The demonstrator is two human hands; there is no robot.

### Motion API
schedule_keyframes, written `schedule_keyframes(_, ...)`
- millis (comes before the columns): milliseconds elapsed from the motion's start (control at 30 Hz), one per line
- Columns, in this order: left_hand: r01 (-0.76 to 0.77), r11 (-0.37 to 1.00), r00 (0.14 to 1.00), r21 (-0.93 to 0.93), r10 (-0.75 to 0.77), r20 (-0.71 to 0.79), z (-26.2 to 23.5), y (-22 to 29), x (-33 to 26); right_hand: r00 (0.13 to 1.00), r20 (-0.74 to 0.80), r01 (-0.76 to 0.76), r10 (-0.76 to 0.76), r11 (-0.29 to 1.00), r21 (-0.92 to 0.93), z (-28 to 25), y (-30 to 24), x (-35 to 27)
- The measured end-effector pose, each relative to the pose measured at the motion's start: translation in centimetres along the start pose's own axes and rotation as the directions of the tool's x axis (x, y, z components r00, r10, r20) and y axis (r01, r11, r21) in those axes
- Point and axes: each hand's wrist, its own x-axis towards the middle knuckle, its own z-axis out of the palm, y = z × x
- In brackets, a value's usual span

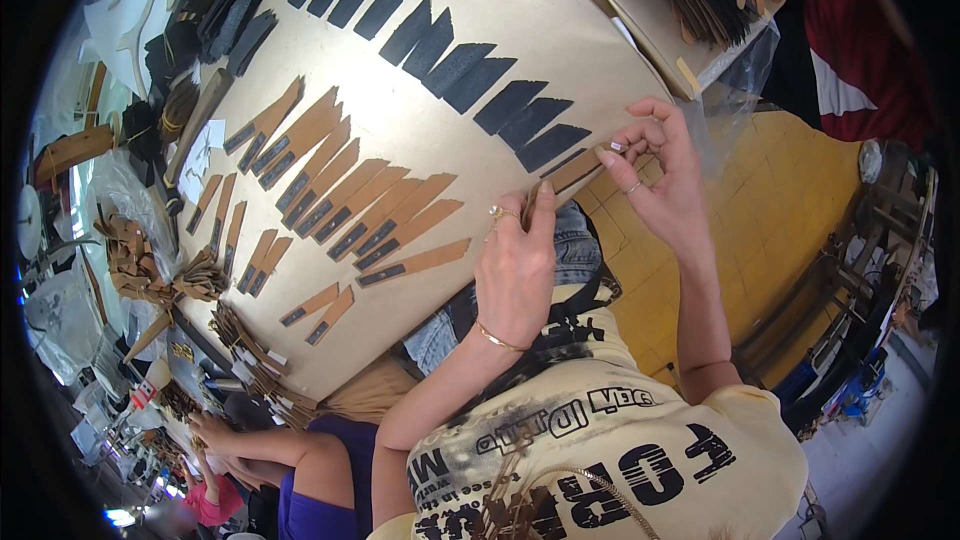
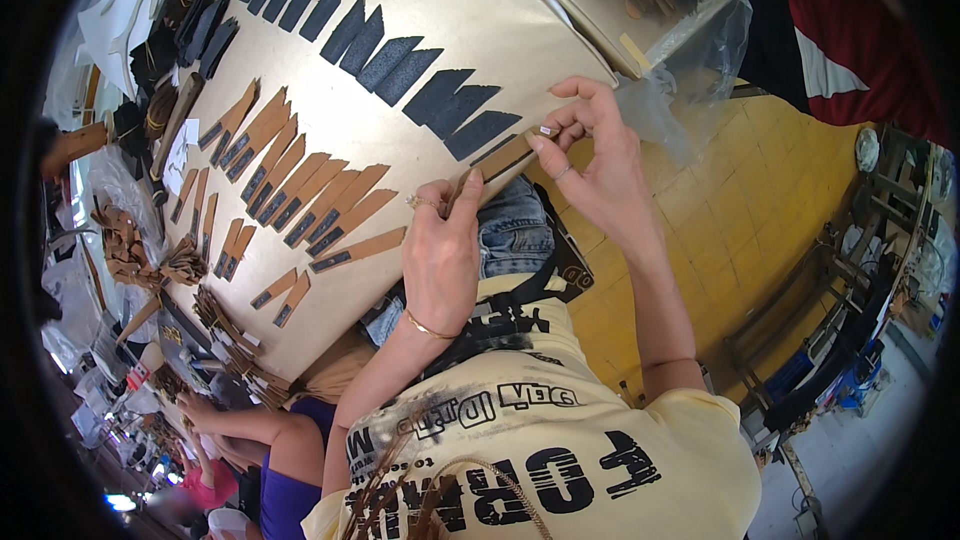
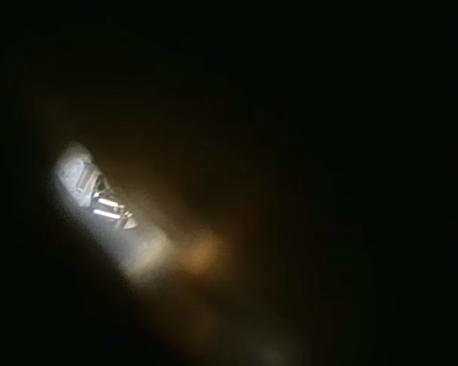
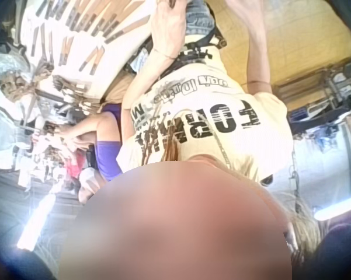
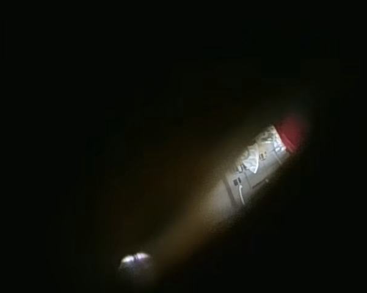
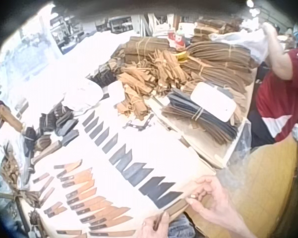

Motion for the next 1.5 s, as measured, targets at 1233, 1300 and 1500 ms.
schedule_keyframes(1233,0.004,0.959,0.944,-0.284,-0.097,-0.315,-1.6,-1.8,0.3,0.993,0.047,-0.110,0.110,0.994,0.017,3.5,-2.9,-2.9)
schedule_keyframes(1300,0.008,0.982,0.939,-0.187,-0.072,-0.335,-0.7,-1.6,0.6,0.986,0.064,-0.159,0.155,0.984,0.079,3.4,-2.9,-2.6)
schedule_keyframes(1500,0.076,0.980,0.937,-0.182,-0.132,-0.323,0.2,-1.2,1.0,0.982,0.104,-0.172,0.158,0.976,0.137,3.1,-2.9,-2.0)
